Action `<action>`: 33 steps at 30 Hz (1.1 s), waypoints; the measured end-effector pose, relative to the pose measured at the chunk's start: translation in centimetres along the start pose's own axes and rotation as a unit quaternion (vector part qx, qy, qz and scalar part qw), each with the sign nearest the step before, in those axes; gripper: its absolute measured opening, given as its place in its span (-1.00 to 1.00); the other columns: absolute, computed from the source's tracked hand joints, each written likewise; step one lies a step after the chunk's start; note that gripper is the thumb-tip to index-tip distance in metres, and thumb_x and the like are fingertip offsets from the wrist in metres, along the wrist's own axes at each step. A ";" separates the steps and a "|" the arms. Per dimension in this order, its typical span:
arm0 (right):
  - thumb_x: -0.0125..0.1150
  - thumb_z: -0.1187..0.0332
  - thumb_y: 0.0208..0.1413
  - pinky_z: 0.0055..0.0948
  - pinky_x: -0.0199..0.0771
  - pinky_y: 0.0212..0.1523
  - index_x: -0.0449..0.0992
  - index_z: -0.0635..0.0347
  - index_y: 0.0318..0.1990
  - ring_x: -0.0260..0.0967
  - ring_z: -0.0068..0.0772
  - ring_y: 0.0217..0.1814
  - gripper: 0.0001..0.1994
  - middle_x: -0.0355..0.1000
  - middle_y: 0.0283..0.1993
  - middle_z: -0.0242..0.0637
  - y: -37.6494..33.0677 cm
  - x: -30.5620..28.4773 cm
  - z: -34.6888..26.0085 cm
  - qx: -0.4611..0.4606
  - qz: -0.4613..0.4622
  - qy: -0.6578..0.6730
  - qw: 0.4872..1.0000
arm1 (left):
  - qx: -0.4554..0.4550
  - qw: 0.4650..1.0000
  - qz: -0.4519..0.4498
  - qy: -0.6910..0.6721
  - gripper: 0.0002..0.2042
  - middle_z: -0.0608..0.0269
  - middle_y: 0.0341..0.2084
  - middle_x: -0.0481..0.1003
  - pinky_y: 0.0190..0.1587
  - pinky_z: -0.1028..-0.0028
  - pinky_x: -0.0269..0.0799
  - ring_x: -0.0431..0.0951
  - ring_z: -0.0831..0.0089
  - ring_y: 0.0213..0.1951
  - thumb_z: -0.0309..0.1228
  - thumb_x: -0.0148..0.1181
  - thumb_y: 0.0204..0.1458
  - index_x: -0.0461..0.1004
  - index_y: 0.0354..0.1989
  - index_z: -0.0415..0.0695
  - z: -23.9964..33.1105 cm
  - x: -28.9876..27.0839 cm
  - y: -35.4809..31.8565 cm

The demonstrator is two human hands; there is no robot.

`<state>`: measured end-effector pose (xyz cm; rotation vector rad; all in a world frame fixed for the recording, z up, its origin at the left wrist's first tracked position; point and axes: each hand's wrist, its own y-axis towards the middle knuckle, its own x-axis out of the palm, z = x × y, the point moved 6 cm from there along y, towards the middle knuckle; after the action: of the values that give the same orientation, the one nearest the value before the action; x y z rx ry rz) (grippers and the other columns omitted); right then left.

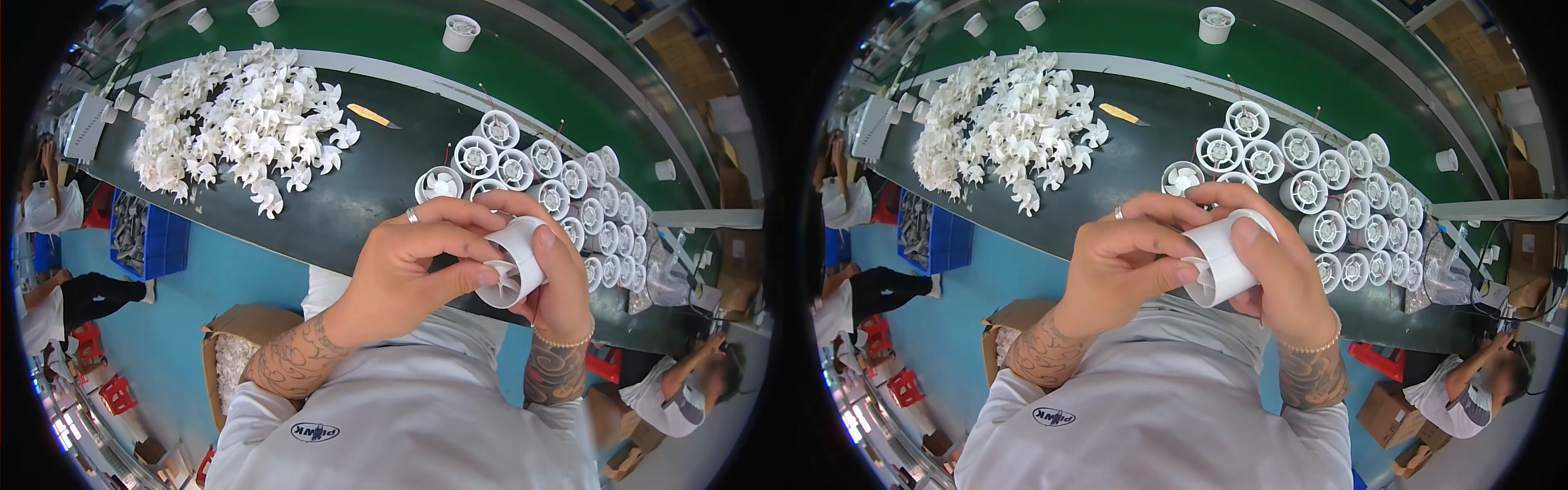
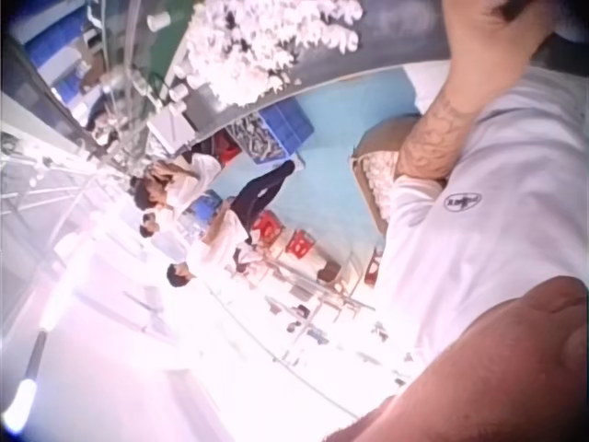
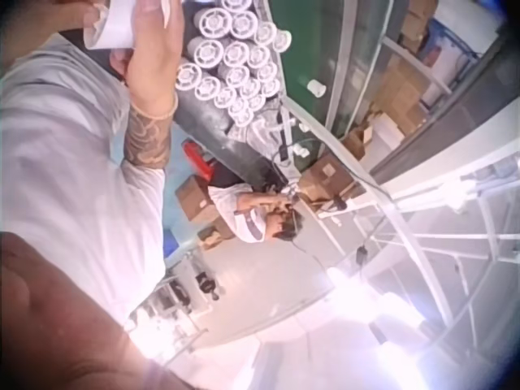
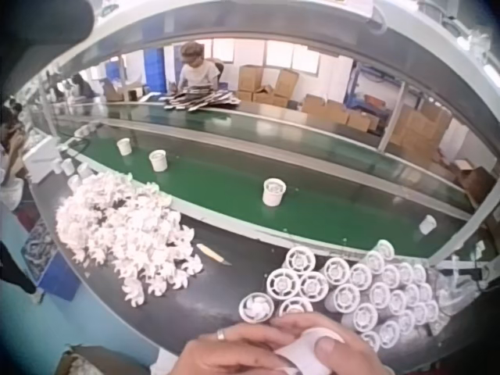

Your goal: Assemble small white plastic components into cylindrical housings on a production line.

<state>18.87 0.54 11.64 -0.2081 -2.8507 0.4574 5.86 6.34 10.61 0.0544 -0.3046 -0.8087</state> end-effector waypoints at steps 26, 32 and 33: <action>-0.01 0.11 0.25 -0.67 0.18 -0.52 0.31 0.17 -0.01 0.21 -0.73 -0.47 -0.67 0.36 -0.35 -0.47 1.5 0.0 0.0 0.208 -0.164 -0.171 0.949 | 0.148 0.929 -0.098 0.324 -0.55 -0.05 -0.11 0.51 -0.14 0.31 0.55 0.59 0.15 -0.22 -0.54 0.37 -0.16 0.47 -0.01 -0.28 1.3 -0.8 -0.6; 0.11 0.33 0.14 -0.52 0.37 -0.22 0.41 0.26 -0.18 0.36 -0.55 -0.23 -0.80 0.39 -0.27 -0.31 8.3 -5.4 -7.3 -0.106 -0.011 -0.464 0.879 | 0.161 0.806 0.098 0.561 -0.76 0.13 -0.18 0.55 -0.36 0.38 0.56 0.60 0.25 -0.37 -0.53 0.27 -0.04 0.53 -0.15 -0.19 0.5 -5.7 -0.4; 0.13 0.31 0.14 -0.52 0.38 -0.25 0.39 0.28 -0.15 0.36 -0.56 -0.24 -0.76 0.39 -0.27 -0.27 11.3 -8.3 -7.8 -0.096 0.059 -0.500 0.859 | 0.113 0.785 0.190 0.579 -0.78 0.13 -0.17 0.56 -0.37 0.36 0.55 0.61 0.22 -0.37 -0.52 0.26 -0.01 0.54 -0.15 -0.19 -0.3 -8.1 -0.4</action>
<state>30.04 11.93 13.35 -0.2260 -3.9383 0.3639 0.38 11.86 8.22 0.6744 0.7534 -0.2161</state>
